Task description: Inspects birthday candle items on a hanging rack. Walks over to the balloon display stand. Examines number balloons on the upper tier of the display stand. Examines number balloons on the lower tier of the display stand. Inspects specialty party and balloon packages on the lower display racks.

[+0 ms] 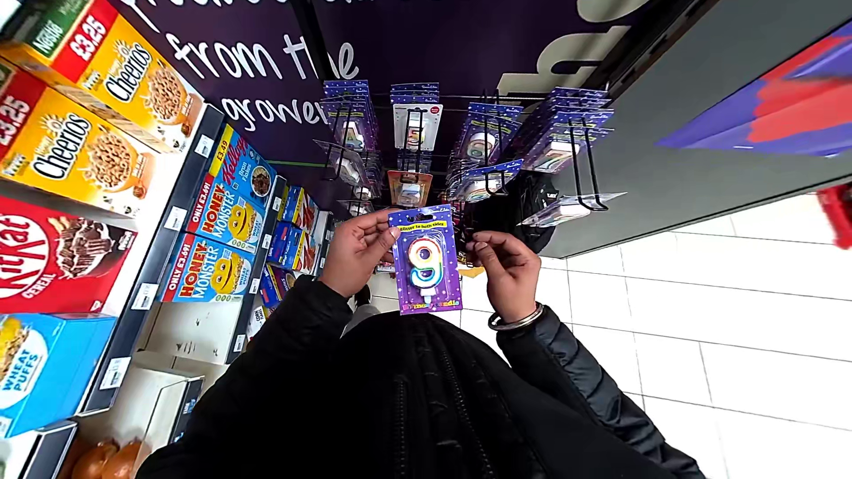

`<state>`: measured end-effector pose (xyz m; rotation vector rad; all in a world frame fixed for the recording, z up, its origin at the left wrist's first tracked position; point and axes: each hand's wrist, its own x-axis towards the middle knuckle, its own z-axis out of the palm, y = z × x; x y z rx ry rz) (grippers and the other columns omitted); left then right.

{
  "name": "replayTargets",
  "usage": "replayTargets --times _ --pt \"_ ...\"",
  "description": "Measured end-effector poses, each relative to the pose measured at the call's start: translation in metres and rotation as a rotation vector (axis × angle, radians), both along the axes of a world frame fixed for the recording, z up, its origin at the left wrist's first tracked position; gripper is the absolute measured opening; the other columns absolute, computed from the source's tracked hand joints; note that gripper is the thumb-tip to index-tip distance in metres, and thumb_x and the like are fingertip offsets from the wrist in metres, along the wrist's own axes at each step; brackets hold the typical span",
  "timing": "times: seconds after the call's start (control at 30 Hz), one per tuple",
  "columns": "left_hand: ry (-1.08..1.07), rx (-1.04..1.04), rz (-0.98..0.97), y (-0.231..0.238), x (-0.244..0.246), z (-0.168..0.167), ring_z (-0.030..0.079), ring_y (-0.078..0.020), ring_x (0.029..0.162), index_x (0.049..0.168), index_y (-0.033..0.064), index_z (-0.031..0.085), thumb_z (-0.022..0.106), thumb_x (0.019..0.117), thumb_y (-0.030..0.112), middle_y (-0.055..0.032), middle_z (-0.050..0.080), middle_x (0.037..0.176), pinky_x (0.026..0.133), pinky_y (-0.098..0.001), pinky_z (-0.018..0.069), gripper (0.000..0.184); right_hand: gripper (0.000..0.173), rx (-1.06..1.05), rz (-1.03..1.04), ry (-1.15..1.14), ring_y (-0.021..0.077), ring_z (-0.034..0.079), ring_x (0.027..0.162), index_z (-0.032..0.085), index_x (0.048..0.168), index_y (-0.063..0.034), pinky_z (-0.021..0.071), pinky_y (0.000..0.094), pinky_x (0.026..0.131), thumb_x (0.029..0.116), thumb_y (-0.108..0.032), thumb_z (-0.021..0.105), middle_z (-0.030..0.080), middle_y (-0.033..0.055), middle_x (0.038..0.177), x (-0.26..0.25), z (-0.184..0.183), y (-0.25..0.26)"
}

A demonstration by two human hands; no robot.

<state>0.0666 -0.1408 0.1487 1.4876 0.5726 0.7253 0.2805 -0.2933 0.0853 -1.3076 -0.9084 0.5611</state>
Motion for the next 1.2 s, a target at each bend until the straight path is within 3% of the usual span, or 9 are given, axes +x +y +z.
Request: replayTargets --times 0.4,0.67,1.2 --pt "0.005 0.056 -0.014 -0.002 -0.003 0.008 0.075 -0.0225 0.087 0.129 -0.006 0.064 0.061 0.099 -0.002 -0.0175 0.074 0.109 0.064 -0.0336 0.0653 0.031 0.02 0.021 -0.027 0.003 0.0166 0.07 0.077 0.07 0.115 -0.0018 0.063 0.0331 0.07 0.099 -0.005 0.058 0.072 0.008 0.099 -0.009 0.003 -0.006" --pt "-0.012 0.048 -0.035 -0.002 -0.003 0.013 0.076 -0.0248 0.088 0.13 -0.0066 0.063 0.062 0.0991 -0.002 -0.0185 0.073 0.11 0.066 -0.0371 0.0666 0.032 0.02 0.018 -0.027 0.005 0.0167 0.07 0.077 0.07 0.114 -0.0033 0.0625 0.033 0.069 0.0993 -0.007 0.058 0.073 0.0076 0.099 -0.011 0.005 -0.005" --pt "-0.015 0.069 -0.05 -0.007 -0.01 0.012 0.075 -0.0239 0.086 0.13 -0.0067 0.063 0.06 0.0997 -0.002 -0.0184 0.073 0.11 0.067 -0.0352 0.0661 0.031 0.018 0.024 -0.011 0.018 0.0165 0.07 0.076 0.07 0.114 -0.0027 0.0624 0.0324 0.068 0.0997 -0.006 0.059 0.073 0.0077 0.099 -0.018 0.005 -0.004"
